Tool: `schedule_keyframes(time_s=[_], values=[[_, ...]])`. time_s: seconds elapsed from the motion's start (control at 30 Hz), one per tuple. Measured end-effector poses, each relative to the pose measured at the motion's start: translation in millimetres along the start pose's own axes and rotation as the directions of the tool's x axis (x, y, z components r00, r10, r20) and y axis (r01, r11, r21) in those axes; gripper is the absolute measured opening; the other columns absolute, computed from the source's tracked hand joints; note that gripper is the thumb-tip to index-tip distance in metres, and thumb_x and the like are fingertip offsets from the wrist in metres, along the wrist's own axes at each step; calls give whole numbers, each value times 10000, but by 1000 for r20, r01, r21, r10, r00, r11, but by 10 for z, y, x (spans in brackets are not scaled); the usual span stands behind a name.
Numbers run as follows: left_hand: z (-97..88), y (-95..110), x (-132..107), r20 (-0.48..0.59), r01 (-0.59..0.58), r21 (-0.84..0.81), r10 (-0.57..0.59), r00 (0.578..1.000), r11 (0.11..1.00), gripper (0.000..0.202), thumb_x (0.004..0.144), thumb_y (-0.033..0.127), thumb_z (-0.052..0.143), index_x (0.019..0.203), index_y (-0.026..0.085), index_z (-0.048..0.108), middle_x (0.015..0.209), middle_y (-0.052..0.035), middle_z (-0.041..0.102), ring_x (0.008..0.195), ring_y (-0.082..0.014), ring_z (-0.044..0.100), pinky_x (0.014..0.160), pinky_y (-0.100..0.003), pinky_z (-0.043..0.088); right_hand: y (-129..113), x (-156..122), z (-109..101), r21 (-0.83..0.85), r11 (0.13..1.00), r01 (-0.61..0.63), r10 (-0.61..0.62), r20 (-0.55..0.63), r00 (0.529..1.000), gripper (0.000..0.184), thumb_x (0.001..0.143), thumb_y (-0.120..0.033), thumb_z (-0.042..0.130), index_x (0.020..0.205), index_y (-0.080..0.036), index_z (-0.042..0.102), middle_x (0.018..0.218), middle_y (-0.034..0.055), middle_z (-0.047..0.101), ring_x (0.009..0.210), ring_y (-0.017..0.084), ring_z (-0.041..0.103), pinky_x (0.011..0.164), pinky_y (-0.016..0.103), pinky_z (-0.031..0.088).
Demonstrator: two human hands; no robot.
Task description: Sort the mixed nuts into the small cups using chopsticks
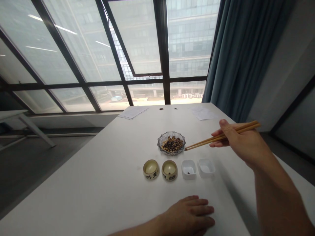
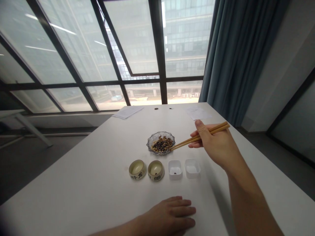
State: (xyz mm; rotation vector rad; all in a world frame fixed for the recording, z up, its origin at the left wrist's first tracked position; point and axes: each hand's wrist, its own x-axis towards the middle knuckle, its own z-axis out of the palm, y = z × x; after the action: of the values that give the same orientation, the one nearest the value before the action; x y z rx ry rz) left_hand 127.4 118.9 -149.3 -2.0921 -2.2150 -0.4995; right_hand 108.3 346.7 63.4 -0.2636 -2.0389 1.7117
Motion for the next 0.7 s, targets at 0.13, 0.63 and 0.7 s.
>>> schedule_keyframes(time_s=[0.13, 0.63, 0.7], values=[[141, -74, -35, -40, -42, 42, 44, 998, 998, 279, 1117, 374, 456, 1267, 231, 643, 1494, 12, 620, 1391, -201, 570, 1199, -347, 424, -31, -32, -16, -52, 998, -21, 22, 11, 1000, 593, 805, -723, 751, 710, -138, 783, 739, 156, 795, 566, 274, 782, 470, 245, 646], [491, -278, -194, 8, -50, -160, 52, 999, 986, 318, 1094, 388, 533, 1343, 222, 639, 1514, 10, 597, 1477, -163, 477, 1283, -280, 271, -64, -112, 5, -246, 969, -34, 65, 120, 991, 637, 823, -760, 705, 746, -134, 792, 733, 139, 794, 566, 252, 778, 504, 253, 648], [571, -285, -211, -11, -29, -235, 27, 1000, 972, 326, 1091, 373, 543, 1372, 224, 617, 1500, 2, 612, 1466, -169, 492, 1285, -283, 267, -38, -100, 14, -242, 970, -36, 71, 136, 988, 613, 841, -738, 704, 759, -137, 793, 751, 138, 799, 573, 249, 779, 510, 257, 649]])
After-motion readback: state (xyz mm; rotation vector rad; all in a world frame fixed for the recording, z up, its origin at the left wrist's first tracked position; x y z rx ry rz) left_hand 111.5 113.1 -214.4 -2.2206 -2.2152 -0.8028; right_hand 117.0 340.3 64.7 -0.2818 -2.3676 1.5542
